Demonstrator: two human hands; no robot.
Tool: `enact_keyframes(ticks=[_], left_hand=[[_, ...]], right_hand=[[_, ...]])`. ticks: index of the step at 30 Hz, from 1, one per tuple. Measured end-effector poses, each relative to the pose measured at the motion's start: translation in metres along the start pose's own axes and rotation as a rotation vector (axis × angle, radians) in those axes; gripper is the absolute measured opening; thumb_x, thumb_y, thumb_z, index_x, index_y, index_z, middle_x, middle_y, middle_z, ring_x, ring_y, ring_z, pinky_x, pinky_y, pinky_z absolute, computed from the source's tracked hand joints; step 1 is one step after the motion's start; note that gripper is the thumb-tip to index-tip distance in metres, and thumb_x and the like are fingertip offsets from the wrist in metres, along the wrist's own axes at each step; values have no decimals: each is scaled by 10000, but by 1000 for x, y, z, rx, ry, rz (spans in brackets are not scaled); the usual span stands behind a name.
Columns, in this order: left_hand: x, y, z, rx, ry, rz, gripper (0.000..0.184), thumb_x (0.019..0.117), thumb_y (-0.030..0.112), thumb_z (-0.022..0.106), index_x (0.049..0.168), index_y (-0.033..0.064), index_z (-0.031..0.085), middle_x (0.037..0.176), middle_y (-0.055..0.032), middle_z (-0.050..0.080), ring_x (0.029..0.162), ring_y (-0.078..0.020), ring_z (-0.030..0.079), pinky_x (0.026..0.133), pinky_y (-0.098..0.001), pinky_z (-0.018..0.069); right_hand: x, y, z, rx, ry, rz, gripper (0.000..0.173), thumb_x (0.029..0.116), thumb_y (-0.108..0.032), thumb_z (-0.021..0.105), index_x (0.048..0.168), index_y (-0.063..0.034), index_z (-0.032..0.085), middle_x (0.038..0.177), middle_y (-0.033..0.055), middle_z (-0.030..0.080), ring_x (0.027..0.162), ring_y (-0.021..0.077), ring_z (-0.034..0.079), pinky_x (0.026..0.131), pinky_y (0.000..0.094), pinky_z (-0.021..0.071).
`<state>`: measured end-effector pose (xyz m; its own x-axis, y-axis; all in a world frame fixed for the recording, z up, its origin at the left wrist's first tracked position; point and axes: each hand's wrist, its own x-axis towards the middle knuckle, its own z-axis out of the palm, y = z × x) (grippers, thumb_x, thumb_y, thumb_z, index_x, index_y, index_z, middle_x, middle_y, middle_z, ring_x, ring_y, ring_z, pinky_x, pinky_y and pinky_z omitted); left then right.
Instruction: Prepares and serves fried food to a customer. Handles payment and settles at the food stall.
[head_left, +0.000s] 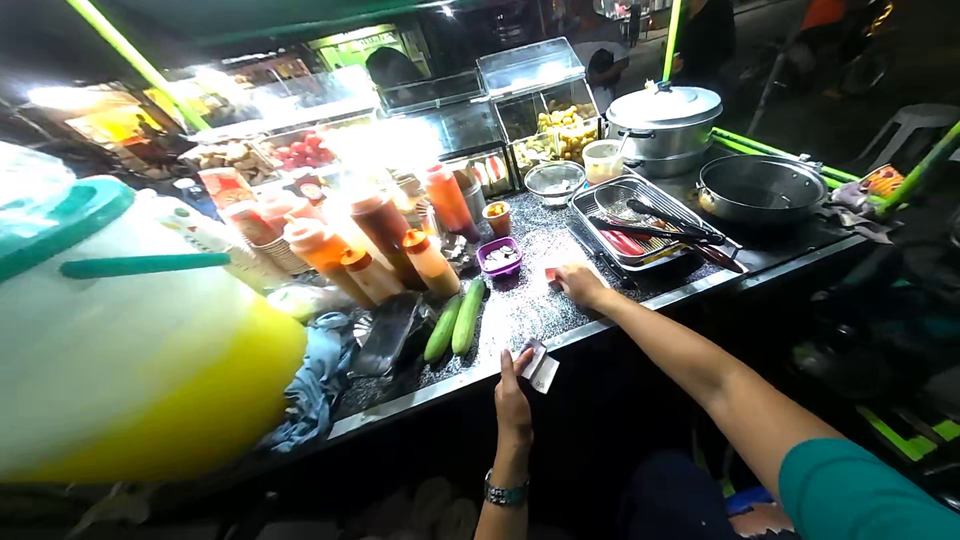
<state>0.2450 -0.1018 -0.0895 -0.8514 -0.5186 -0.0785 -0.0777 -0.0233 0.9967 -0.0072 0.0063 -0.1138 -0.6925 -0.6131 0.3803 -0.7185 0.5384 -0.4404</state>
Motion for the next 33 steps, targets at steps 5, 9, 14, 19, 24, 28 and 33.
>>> enact_keyframes(ticks=[5,9,14,19,24,28,33], left_hand=[[-10,0,0,-135,-65,-74,700,1110,489,189,1255,-33,632,1133,-115,727,1008,-153,701,903,-342,567],[-23,-8,15,-225,25,-44,229,1055,113,521,936,-18,667,764,-32,716,681,-64,678,647,-226,568],[-40,-26,7,-206,68,-74,189,1045,42,496,985,-49,651,812,-74,739,732,-120,726,689,-282,617],[-48,-39,-3,-141,73,-72,561,977,-20,558,1484,-8,317,1169,-159,628,935,-156,702,783,-310,615],[-58,-43,6,-59,39,5,756,985,41,507,1618,72,95,1540,-224,375,1197,-184,615,939,-330,564],[-63,-47,16,11,41,121,695,997,41,492,1615,99,177,1561,-188,386,1236,-146,597,983,-308,540],[-64,-44,26,16,-28,188,766,986,35,559,1617,120,133,1366,-142,592,1066,-129,697,891,-312,605]], right_hand=[[-98,-90,0,152,233,-482,171,957,15,587,1045,18,734,1069,184,734,1046,314,715,950,443,576],[-170,-103,13,160,263,-625,117,954,-49,619,992,-53,729,1030,123,734,1039,287,694,979,415,536],[-223,-49,10,631,333,367,361,1015,-265,618,1156,60,681,1159,182,685,1080,205,670,943,336,557],[-208,20,20,1147,273,1254,504,1131,-348,358,1502,-18,448,1421,209,564,1214,299,613,983,451,521],[-181,28,24,1240,381,1309,321,1109,-129,414,1366,54,470,1210,176,568,1018,205,560,882,354,500],[-194,29,31,1314,432,1194,286,1108,-127,404,1322,34,504,1092,131,605,914,154,597,797,304,531],[-254,12,23,1338,415,1122,315,1108,-146,430,1325,75,485,1009,136,689,842,164,709,769,313,610]])
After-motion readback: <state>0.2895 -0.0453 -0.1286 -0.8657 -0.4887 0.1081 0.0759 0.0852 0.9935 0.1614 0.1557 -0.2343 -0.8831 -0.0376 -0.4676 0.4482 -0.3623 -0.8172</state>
